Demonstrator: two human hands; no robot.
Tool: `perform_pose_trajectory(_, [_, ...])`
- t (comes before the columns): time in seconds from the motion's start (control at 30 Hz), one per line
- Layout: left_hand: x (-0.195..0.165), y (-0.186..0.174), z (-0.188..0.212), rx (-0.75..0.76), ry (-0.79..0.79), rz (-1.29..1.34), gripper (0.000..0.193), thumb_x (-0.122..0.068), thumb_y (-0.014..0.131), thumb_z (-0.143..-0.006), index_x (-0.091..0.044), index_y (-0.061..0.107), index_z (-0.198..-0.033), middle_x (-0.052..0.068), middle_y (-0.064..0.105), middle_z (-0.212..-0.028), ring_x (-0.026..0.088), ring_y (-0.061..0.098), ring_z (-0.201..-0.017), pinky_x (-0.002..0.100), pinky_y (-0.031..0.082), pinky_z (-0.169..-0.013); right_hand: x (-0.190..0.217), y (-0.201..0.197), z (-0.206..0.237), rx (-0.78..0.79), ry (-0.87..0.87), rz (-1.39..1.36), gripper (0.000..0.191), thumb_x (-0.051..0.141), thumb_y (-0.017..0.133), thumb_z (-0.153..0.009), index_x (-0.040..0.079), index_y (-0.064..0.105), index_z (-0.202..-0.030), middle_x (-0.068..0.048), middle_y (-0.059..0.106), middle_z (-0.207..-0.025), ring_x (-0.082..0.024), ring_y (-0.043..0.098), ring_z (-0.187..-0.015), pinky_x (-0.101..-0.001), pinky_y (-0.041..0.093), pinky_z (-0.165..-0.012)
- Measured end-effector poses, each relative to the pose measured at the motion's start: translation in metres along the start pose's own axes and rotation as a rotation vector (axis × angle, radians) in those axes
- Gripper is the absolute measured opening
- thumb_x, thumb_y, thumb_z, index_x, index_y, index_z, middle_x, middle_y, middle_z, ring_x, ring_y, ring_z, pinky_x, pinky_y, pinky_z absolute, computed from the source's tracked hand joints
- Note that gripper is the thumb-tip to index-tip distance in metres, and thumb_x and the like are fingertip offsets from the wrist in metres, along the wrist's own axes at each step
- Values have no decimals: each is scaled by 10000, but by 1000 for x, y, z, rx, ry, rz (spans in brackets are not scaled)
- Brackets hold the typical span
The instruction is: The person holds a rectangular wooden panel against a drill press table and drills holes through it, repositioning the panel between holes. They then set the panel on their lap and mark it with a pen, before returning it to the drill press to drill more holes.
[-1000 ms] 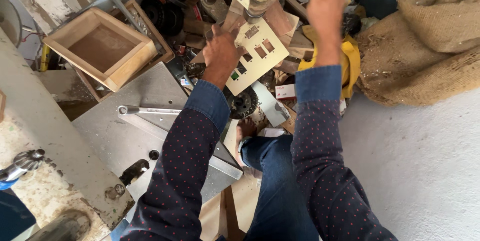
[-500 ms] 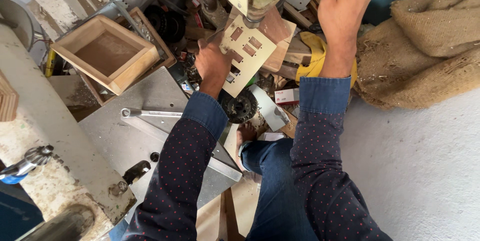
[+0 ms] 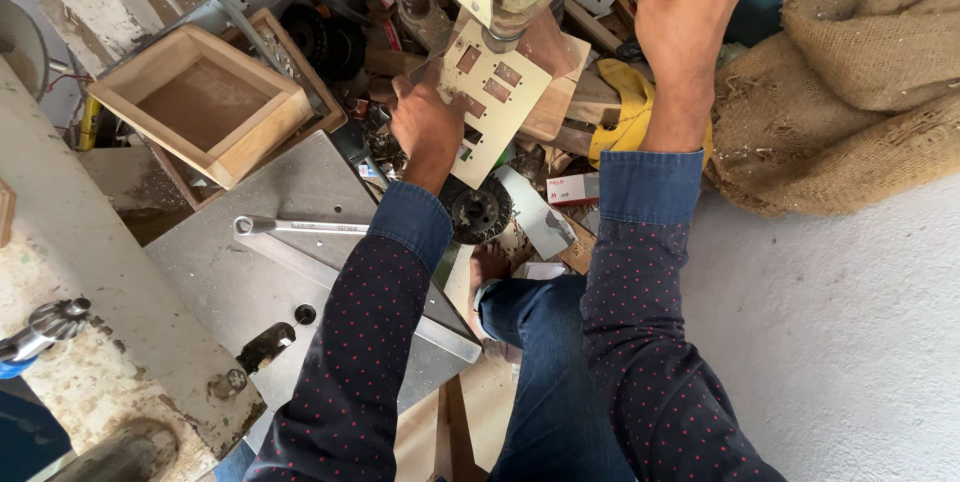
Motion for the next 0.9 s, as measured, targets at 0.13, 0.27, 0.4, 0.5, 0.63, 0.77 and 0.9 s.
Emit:
perform_pose_trajectory(0.13, [0, 2, -9, 29, -42, 18, 694, -323, 863, -786, -305, 585, -1422, 191, 537, -1346, 397, 653, -1118, 469, 603, -833, 3, 4, -10, -7, -22, -6, 146, -17, 666, -1070, -34, 572, -959, -179, 612, -940, -356, 599, -884, -465, 469, -791])
perform_pose_trajectory(0.27, [-2, -9, -17, -18, -5, 18, 699, -322, 877, -768, -294, 593, -1407, 230, 516, -1361, 423, 632, -1125, 476, 598, -825, 6, 12, -17, -5, -14, -29, 135, -38, 666, -1051, -31, 585, -944, -173, 629, -923, -344, 605, -861, -451, 476, -779])
perform_pose_trajectory(0.4, [2, -7, -10, 22, -21, 31, 685, -317, 861, -791, -295, 588, -1419, 220, 528, -1355, 413, 644, -1117, 477, 596, -847, 12, 7, -13, -7, -29, -28, 123, -68, 644, -1030, -31, 583, -930, -168, 635, -904, -343, 617, -863, -447, 471, -767])
perform_pose_trajectory(0.5, [0, -11, -11, 14, -13, 19, 703, -316, 868, -773, -286, 586, -1416, 208, 537, -1342, 418, 628, -1142, 482, 592, -847, 7, 10, -13, 2, 13, -36, 120, -68, 648, -1032, -35, 588, -934, -170, 638, -900, -338, 623, -844, -447, 475, -755])
perform_pose_trajectory(0.63, [-3, -13, -19, 9, -1, 21, 692, -314, 866, -777, -277, 591, -1411, 202, 543, -1336, 418, 626, -1148, 482, 592, -851, 1, 17, -17, 11, 27, -31, 112, -71, 640, -1020, -31, 598, -924, -158, 672, -884, -312, 650, -819, -431, 496, -733])
perform_pose_trajectory(0.77, [-4, -12, -28, 25, 7, -19, 692, -329, 872, -781, -268, 590, -1410, 225, 536, -1336, 426, 643, -1108, 467, 612, -803, -8, 31, -19, 55, 120, -88, 124, -49, 592, -1043, 0, 649, -945, -118, 710, -864, -252, 688, -749, -374, 533, -666])
perform_pose_trajectory(0.9, [-5, -13, -32, 28, 9, -48, 688, -340, 876, -782, -267, 595, -1406, 217, 554, -1313, 412, 671, -1063, 445, 630, -764, -10, 41, -18, 101, 162, -83, 132, -2, 587, -1100, 4, 694, -1023, -130, 671, -803, -244, 658, -681, -379, 500, -631])
Point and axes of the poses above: each hand's wrist, its own z-axis away from the middle knuckle, its own y-axis out of the palm, x = y × z, the point moved 10 cm from there along -z, towards the middle knuckle
